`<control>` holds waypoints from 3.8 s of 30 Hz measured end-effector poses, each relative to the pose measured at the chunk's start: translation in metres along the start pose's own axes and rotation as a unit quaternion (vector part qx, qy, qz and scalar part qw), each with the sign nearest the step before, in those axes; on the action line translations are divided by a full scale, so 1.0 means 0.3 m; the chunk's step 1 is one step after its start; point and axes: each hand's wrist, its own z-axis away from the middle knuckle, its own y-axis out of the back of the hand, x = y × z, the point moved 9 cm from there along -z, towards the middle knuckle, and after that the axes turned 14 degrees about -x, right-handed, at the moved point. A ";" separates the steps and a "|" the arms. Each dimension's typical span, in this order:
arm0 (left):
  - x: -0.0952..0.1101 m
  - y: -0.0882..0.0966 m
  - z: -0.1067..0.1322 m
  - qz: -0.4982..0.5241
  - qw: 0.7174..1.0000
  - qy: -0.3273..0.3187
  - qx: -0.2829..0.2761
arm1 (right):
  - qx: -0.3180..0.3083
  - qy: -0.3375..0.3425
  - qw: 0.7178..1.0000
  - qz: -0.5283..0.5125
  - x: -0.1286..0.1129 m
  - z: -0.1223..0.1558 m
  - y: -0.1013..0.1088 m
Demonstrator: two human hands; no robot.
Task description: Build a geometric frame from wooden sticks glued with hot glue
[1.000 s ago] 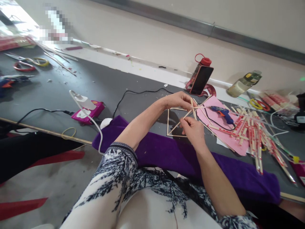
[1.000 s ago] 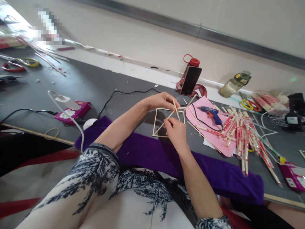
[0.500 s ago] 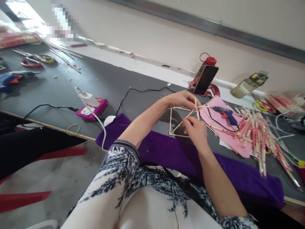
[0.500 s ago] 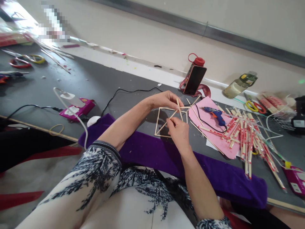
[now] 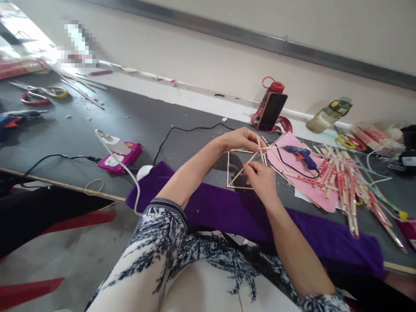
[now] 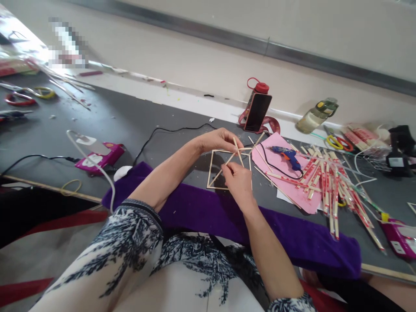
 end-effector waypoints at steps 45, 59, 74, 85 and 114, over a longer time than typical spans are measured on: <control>0.001 0.007 0.011 -0.018 1.000 0.023 0.008 | -0.012 0.075 0.997 0.024 -0.026 0.007 -0.033; 0.002 0.001 0.016 -0.016 0.999 0.036 0.022 | 0.005 0.114 0.992 0.054 -0.061 0.014 -0.031; -0.006 0.005 0.017 -0.008 0.999 0.045 0.023 | 0.001 0.127 0.990 0.054 -0.070 0.016 -0.053; 0.009 0.002 0.016 -0.019 0.999 0.026 0.014 | 0.017 0.145 0.986 0.076 -0.078 0.017 -0.054; -0.012 0.011 0.019 -0.009 0.999 0.031 0.033 | 0.013 0.130 0.986 0.104 -0.063 0.001 -0.067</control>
